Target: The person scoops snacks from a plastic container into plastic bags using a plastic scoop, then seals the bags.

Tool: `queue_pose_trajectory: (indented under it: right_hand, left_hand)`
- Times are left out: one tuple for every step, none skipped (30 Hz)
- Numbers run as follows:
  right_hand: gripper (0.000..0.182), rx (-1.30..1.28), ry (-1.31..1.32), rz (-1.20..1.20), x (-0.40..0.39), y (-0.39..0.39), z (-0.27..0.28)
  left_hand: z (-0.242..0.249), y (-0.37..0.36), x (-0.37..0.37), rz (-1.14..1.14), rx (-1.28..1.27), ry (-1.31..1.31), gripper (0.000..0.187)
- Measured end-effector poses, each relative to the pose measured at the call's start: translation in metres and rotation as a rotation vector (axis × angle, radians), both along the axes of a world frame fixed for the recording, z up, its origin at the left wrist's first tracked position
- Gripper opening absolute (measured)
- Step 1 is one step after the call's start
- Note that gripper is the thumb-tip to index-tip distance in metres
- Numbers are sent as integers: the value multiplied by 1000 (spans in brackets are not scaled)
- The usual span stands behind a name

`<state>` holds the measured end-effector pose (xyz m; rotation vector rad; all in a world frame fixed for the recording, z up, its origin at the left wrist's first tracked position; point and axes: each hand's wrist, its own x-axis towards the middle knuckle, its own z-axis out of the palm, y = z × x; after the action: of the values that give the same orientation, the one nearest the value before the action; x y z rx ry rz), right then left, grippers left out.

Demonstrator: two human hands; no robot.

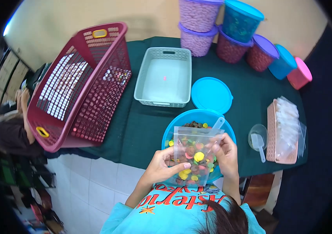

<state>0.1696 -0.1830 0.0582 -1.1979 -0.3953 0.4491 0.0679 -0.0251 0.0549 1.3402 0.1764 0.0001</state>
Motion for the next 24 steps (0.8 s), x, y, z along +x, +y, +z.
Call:
queue_pose_trajectory:
  right_hand:
    - [27,-31,-35,147,3,-5,-5]
    - [27,-25,-43,185,3,-5,-4]
    - [28,-130,-50,291,2,-4,1]
    - [29,-235,-62,397,1,-3,4]
    - [34,-227,-80,457,1,-1,0]
    - [34,-219,-94,502,2,0,-2]
    - [35,-263,-145,552,4,-1,-4]
    - [36,-307,-200,600,6,1,-5]
    - [36,-316,-139,637,5,1,2]
    - [36,-307,-158,679,6,3,5]
    - [34,-325,-167,711,7,4,7]
    - [33,-343,-176,738,8,6,9]
    - [33,-378,-165,790,8,7,13]
    - [33,-368,-182,821,9,9,16]
    - [33,-407,-200,821,10,10,17]
    - [33,-445,-218,817,10,11,17]
    - [33,-441,-260,808,10,13,17]
    - [33,-433,-269,820,10,13,17]
    - [33,-444,-278,796,9,13,16]
    - [32,-456,-284,768,8,13,16]
    - [32,-467,-291,749,7,12,18]
    - [32,-465,-291,744,7,12,15]
    - [32,-451,-343,703,8,11,9]
    - [33,-437,-395,659,9,10,6]
  left_hand:
    - [-1,-2,-3,36,3,-6,38]
    - [-2,-3,-6,96,-29,-47,37]
    - [-3,-4,-9,158,-60,-90,36]
    - [-3,-3,-13,201,-50,-100,36]
    - [-4,-2,-17,255,-74,-136,35]
    - [-4,0,-22,308,-98,-174,34]
    - [-3,2,-27,377,-85,-187,34]
    - [-1,7,-34,445,-73,-202,34]
    - [6,13,-39,540,-36,-209,35]
    - [12,20,-46,631,-33,-210,37]
    - [17,29,-53,730,5,-258,37]
    - [21,40,-60,825,43,-305,38]
    - [31,52,-66,893,33,-342,37]
    - [43,64,-72,956,22,-380,36]
    - [55,77,-78,1003,34,-395,35]
    - [66,90,-84,1045,46,-409,33]
    - [69,106,-90,1068,62,-445,32]
    - [78,115,-93,1103,77,-464,32]
    - [83,125,-95,1131,105,-453,31]
    - [87,136,-97,1155,131,-439,30]
    - [91,147,-97,1145,164,-427,28]
    - [97,159,-98,1093,203,-404,27]
    - [102,172,-97,1065,203,-393,26]
    - [107,186,-96,1035,203,-384,26]
